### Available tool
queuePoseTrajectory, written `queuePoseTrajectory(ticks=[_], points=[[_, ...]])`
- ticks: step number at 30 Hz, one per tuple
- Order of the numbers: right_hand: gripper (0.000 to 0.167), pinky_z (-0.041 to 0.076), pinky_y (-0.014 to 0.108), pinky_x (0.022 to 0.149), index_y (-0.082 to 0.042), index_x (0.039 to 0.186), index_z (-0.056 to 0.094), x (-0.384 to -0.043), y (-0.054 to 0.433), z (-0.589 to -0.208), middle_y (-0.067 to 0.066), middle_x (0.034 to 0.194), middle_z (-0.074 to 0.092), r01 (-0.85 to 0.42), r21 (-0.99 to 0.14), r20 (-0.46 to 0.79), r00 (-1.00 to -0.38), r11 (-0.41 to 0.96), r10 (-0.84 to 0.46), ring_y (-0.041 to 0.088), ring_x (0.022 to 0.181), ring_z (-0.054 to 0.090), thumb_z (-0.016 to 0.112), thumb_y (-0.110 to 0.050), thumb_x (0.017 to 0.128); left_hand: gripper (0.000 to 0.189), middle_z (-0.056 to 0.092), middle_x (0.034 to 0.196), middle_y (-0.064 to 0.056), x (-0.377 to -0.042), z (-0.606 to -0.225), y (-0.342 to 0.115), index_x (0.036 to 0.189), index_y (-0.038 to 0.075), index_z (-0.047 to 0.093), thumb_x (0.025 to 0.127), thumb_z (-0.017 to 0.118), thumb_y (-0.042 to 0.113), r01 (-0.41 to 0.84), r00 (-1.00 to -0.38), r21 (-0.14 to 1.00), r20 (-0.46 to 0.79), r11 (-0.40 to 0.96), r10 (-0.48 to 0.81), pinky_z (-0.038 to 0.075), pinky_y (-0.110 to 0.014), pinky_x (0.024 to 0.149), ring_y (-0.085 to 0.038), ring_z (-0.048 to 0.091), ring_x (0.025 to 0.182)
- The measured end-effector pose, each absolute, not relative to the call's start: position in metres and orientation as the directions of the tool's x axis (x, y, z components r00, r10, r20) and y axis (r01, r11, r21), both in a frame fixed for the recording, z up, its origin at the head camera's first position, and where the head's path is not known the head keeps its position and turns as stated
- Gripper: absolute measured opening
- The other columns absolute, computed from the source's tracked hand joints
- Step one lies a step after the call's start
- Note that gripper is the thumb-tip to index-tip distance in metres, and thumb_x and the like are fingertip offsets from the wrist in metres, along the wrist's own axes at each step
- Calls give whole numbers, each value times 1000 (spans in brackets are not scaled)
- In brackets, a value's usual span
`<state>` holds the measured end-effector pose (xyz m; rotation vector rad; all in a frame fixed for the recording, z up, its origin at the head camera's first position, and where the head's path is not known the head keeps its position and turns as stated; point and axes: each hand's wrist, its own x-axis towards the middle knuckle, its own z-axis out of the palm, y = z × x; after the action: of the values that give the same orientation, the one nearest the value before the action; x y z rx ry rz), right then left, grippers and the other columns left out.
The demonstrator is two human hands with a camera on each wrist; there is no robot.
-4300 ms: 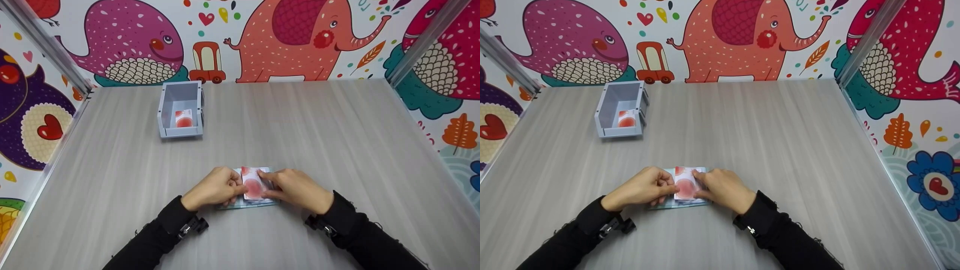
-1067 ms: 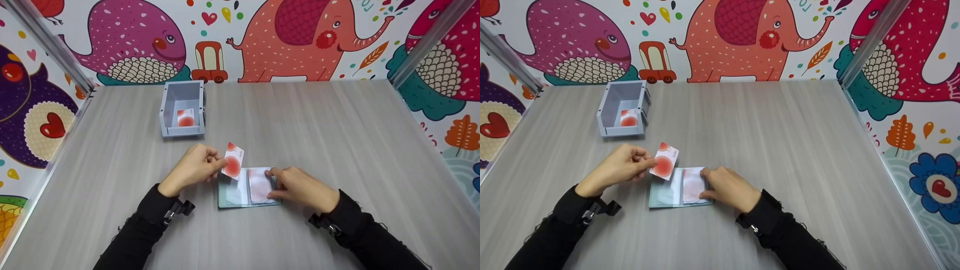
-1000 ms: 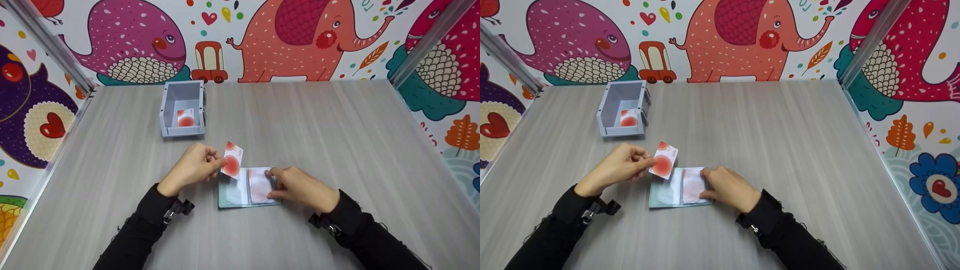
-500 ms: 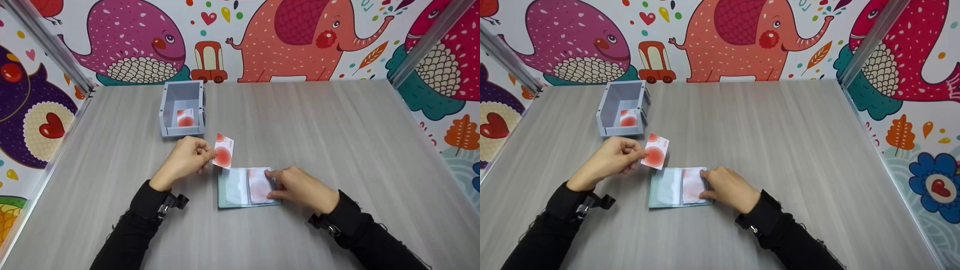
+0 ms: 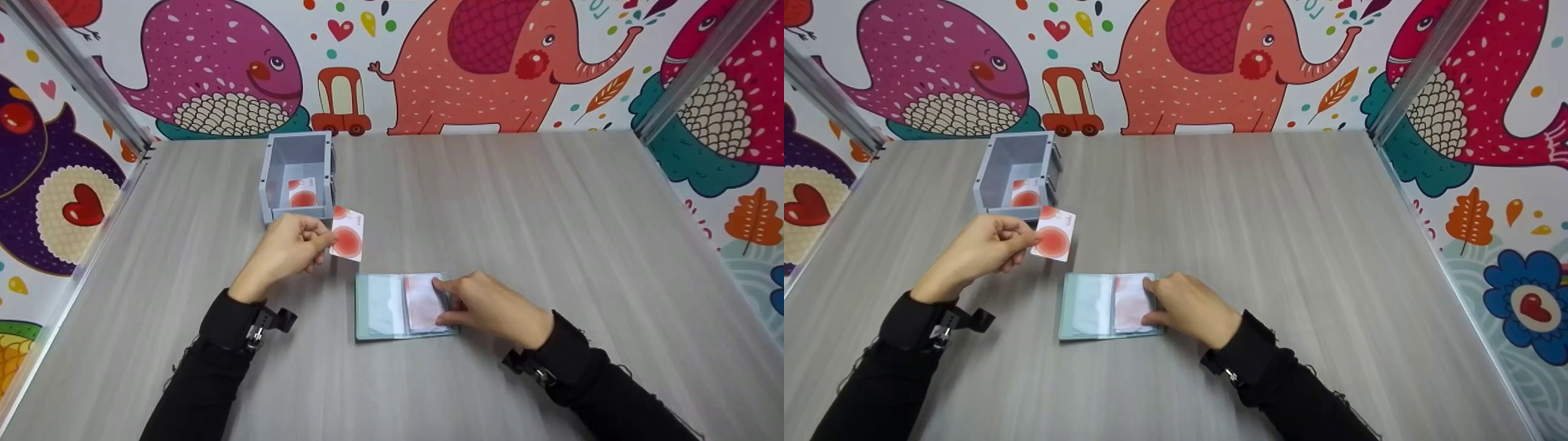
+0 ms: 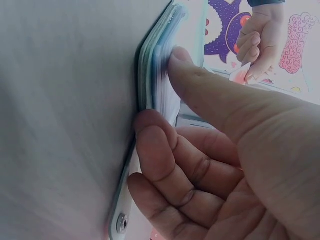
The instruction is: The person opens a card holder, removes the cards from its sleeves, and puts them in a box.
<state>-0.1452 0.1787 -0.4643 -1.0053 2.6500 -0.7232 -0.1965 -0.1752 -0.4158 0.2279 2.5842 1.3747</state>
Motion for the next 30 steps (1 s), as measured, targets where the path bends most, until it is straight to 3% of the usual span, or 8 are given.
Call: queuePoseTrajectory(ticks=[16, 30], points=[[63, 36, 16, 55, 12, 138, 65, -146, 178, -465, -6, 65, 59, -572, -505, -10, -745, 647, -667, -4, 59, 37, 87, -24, 91, 23, 61, 63, 4, -208, -400, -209, 94, 0, 69, 105, 71, 20, -94, -980, 899, -160, 428, 120, 45, -18, 49, -7, 53, 52], [65, 32, 16, 54, 12, 139, 63, -145, 178, -465, -12, 65, 52, -554, -517, -29, -751, 652, -660, -3, 58, 34, 87, -24, 91, 22, 62, 66, 6, -224, -413, -231, 104, -2, 69, 108, 65, 19, -173, -972, 879, -224, 444, 65, 47, -18, 51, -5, 55, 55]])
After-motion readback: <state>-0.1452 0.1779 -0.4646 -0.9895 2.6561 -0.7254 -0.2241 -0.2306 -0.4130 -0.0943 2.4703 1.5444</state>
